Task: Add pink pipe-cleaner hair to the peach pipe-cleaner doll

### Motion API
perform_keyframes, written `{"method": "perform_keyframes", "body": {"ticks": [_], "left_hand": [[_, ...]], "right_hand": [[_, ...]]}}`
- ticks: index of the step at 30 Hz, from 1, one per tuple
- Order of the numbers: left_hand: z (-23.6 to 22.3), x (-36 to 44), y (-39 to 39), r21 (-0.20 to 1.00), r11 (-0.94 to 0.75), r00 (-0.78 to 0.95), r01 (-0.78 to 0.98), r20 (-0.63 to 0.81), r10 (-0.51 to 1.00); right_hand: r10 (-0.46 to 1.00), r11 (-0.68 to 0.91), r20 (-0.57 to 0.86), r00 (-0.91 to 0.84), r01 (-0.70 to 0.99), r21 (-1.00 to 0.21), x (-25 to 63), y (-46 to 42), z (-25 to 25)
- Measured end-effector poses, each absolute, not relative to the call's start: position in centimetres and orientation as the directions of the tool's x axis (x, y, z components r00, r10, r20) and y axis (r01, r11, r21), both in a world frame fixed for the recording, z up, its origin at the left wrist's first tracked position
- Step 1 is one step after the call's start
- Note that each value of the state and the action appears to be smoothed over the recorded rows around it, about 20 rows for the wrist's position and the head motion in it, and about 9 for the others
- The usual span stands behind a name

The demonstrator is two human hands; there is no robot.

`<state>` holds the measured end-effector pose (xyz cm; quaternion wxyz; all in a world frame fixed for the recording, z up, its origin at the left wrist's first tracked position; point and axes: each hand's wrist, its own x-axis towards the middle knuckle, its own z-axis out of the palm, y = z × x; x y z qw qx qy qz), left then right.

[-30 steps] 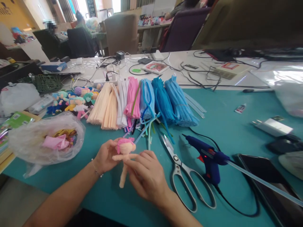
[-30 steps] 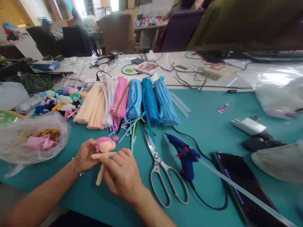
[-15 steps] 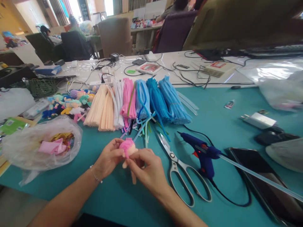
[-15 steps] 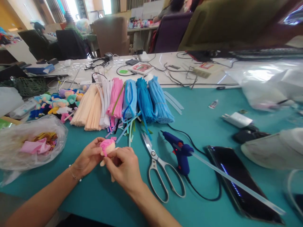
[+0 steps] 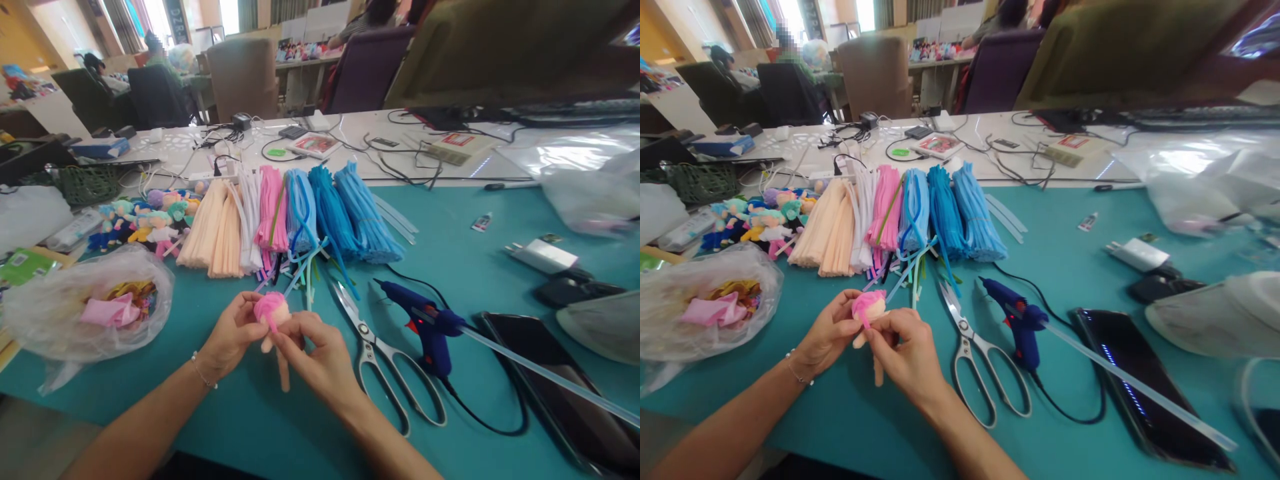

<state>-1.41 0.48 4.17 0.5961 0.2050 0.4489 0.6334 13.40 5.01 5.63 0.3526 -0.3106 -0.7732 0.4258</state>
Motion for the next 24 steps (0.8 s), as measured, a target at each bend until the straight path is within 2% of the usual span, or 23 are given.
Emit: {"method": "perform_keyframes", "body": {"ticks": [5, 10, 14, 17, 21, 24], "left_hand": [[4.3, -1.7, 0.7, 0.818, 0.094, -0.243, -0.568, -0.275, 0.930], [4.5, -2.0, 0.8, 0.805, 0.051, -0.264, -0.591, -0.253, 0.931], [4.4, -2.4, 0.9, 0.776, -0.007, -0.295, -0.631, -0.232, 0.927], [4.4, -2.6, 1.1, 0.747, -0.035, -0.311, -0.664, -0.234, 0.921], [4.7, -2.8, 1.1, 0.711, -0.015, -0.274, -0.703, -0.251, 0.928], [4.9, -2.8, 1.0, 0.696, 0.005, -0.246, -0.718, -0.260, 0.934]], "right_hand": [[0.749, 0.522, 0.397, -0.531, 0.102, -0.847, 13.7, 5.7, 5.8], [0.815, 0.521, 0.390, -0.429, 0.246, -0.817, 14.6, 6.7, 6.9], [0.773, 0.614, 0.355, -0.526, 0.475, -0.631, 16.1, 6.7, 8.5], [0.749, 0.654, 0.294, -0.594, 0.587, -0.478, 17.4, 6.3, 8.2], [0.729, 0.682, 0.236, -0.643, 0.650, -0.335, 18.6, 5.4, 5.5], [0.720, 0.694, 0.254, -0.646, 0.660, -0.289, 19.0, 4.8, 3.7]]}}
